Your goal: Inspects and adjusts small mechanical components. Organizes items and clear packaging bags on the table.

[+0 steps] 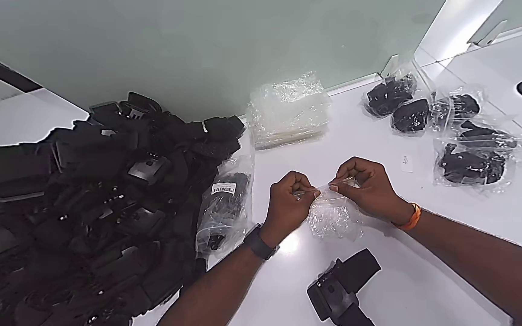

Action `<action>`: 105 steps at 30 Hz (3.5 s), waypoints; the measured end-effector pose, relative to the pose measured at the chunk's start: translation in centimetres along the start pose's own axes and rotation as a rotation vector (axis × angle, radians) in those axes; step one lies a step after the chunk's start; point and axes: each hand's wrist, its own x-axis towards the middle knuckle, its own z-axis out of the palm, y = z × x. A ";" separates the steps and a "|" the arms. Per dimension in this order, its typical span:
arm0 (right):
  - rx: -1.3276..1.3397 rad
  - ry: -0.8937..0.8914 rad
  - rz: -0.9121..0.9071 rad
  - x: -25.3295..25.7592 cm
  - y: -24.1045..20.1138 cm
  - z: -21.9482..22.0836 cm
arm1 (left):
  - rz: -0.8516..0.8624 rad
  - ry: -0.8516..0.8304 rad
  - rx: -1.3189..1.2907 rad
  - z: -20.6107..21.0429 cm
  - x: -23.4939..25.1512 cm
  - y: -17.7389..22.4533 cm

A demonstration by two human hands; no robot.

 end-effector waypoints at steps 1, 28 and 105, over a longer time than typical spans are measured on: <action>0.001 0.003 -0.010 0.0 -0.1 0.0 | 0.006 0.003 -0.004 0.0 -0.1 0.2; -0.003 0.064 0.033 0.2 -0.1 0.1 | 0.084 0.000 0.080 0.4 0.0 -0.3; -0.260 -0.406 0.087 2.5 0.8 -5.7 | 0.120 -0.494 0.859 -0.7 -0.7 -0.3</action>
